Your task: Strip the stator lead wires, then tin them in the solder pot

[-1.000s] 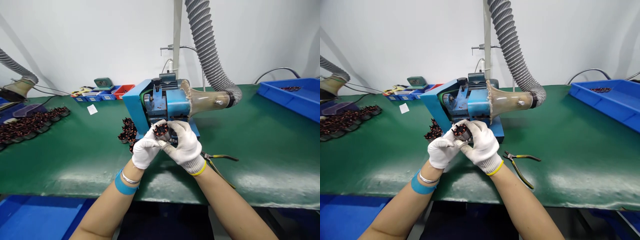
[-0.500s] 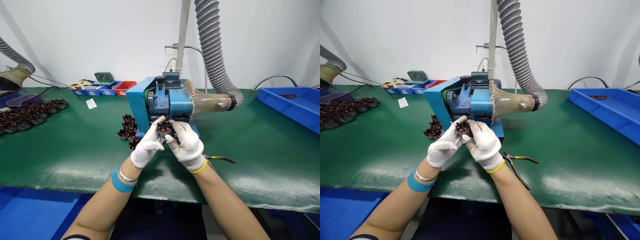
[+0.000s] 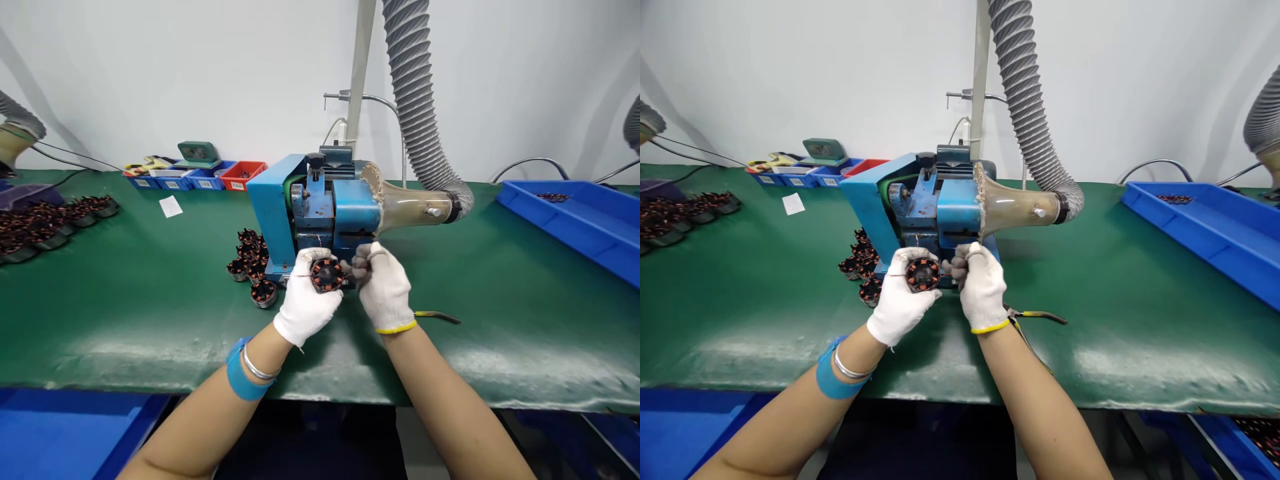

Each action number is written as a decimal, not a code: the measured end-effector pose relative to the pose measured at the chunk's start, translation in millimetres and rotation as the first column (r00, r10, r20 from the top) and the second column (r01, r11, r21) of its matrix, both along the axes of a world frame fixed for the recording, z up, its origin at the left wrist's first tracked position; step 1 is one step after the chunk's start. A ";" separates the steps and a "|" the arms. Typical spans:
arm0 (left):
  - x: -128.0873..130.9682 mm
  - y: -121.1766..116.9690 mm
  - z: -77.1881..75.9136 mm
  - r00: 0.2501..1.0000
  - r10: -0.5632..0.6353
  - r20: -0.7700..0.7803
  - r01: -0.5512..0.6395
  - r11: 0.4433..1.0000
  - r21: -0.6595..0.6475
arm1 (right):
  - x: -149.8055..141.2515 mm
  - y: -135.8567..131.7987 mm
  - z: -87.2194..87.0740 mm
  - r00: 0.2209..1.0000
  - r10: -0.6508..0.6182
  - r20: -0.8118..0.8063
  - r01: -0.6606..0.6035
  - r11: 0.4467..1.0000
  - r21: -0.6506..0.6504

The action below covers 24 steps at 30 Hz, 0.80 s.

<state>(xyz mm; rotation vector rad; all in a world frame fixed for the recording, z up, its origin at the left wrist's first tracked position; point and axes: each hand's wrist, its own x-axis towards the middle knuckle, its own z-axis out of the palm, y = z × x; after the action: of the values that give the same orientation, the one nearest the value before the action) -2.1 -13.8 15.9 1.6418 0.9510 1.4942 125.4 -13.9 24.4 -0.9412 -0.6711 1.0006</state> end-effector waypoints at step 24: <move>-1.1 1.1 -12.2 0.919 0.231 -0.318 -0.134 0.945 0.298 | 5.4 -0.3 1.1 0.965 0.156 0.213 -0.146 0.987 -0.059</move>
<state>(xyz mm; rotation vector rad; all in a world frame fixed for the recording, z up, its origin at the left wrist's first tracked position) -3.1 -12.7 3.7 2.1191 1.1596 1.5391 130.8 -14.2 25.4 -1.0593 -0.9189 1.0590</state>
